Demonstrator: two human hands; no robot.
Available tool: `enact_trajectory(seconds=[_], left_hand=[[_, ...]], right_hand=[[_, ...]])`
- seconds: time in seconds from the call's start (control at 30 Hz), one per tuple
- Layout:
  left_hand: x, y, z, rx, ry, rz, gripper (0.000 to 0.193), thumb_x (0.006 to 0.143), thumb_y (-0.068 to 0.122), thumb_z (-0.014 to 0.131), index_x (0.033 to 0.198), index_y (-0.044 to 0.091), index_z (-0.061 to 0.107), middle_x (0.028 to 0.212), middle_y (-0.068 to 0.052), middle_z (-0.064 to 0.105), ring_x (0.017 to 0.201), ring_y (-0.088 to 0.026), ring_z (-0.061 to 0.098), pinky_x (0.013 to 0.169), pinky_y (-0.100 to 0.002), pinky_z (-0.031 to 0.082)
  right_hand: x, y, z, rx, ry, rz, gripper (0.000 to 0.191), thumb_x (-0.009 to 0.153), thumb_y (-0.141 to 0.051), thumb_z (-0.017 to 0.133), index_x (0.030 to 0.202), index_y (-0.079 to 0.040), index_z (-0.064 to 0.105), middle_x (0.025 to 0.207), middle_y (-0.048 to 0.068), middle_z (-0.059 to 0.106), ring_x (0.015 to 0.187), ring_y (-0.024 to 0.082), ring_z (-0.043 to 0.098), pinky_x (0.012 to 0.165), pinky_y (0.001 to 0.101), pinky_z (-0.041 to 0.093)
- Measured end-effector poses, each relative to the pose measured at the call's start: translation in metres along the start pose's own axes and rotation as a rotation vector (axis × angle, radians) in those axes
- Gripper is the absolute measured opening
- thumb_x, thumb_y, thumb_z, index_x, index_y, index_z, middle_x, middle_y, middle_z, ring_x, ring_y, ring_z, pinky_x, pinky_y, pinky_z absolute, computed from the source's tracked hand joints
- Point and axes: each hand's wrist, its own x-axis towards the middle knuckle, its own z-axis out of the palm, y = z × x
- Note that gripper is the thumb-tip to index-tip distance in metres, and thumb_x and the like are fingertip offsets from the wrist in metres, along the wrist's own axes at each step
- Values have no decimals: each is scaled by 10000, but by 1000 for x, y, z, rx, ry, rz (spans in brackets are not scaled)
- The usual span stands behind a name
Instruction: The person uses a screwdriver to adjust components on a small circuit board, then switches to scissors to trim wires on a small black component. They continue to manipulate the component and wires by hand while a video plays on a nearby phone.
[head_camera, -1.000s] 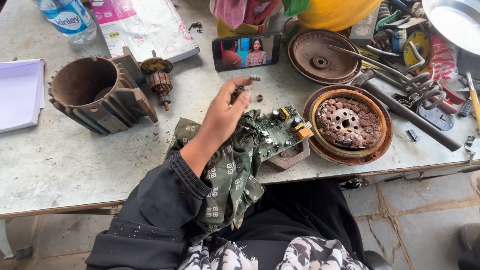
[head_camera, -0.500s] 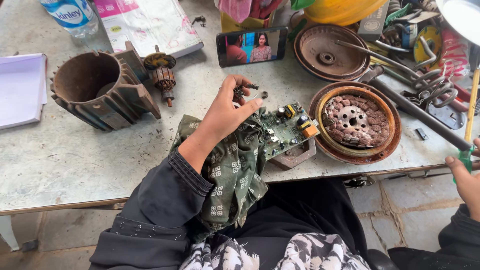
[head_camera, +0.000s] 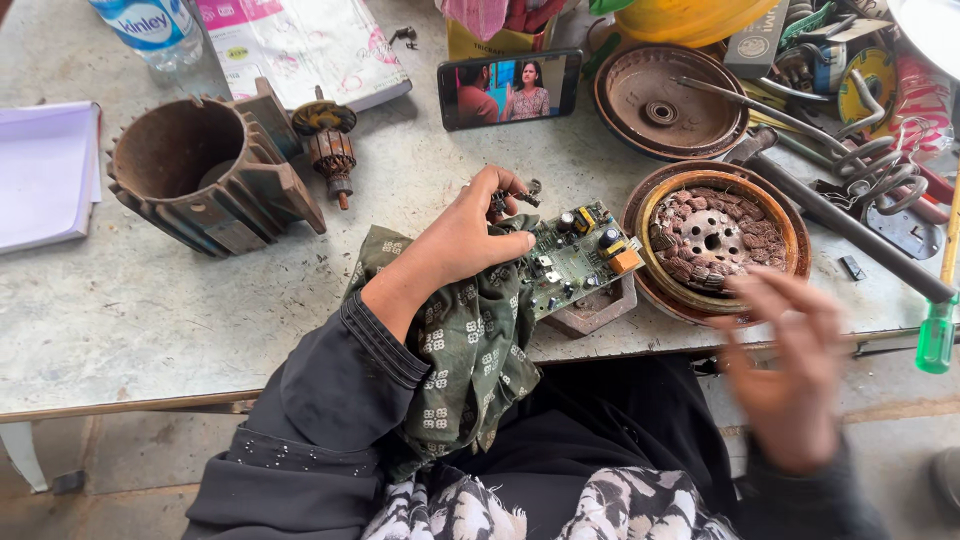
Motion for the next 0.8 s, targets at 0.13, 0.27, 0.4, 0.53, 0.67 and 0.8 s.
enact_trajectory(seconds=[0.13, 0.27, 0.4, 0.53, 0.67, 0.8], left_hand=[[-1, 1, -5, -70, -47, -10, 582, 773, 171, 785, 1277, 81, 507, 1141, -64, 582, 1005, -160, 548, 915, -304, 503], [-5, 2, -15, -149, -104, -4, 584, 770, 124, 763, 1289, 72, 501, 1163, -60, 565, 1049, -149, 554, 936, -297, 505], [-11, 6, -34, -134, -98, 26, 637, 757, 91, 747, 1333, 66, 475, 1163, -52, 553, 1055, -140, 550, 930, -281, 489], [-21, 13, -47, -112, -57, -40, 640, 754, 72, 727, 1341, 74, 471, 1158, -40, 551, 1012, -133, 547, 898, -269, 482], [-24, 19, -51, -171, -22, -124, 633, 745, 54, 706, 1335, 82, 479, 1162, -29, 537, 941, -129, 534, 843, -269, 478], [-24, 20, -52, -161, -8, -89, 603, 757, 57, 727, 1311, 82, 488, 1138, -25, 534, 944, -115, 532, 844, -260, 485]], right_hand=[[56, -74, 18, 78, -122, -101, 530, 840, -193, 788, 1332, -58, 644, 1413, 177, 570, 1322, 335, 503, 1112, 478, 402], [90, -92, 27, 117, -218, -182, 525, 862, -208, 735, 1351, -55, 621, 1435, 229, 553, 1342, 408, 506, 1118, 495, 393], [95, -90, 28, 159, -337, -141, 381, 873, -169, 736, 1243, -94, 688, 1257, 155, 617, 1185, 370, 583, 1024, 458, 442], [87, -91, 27, 160, -288, -155, 311, 848, -129, 765, 1156, -98, 726, 1187, 138, 619, 1120, 349, 598, 963, 444, 483], [82, -88, 24, 66, -139, -266, 297, 832, -95, 789, 1120, -90, 717, 1197, 135, 604, 1156, 337, 593, 984, 461, 495], [85, -80, 16, 50, -138, -243, 298, 828, -88, 793, 1116, -75, 719, 1229, 142, 609, 1157, 339, 588, 985, 454, 499]])
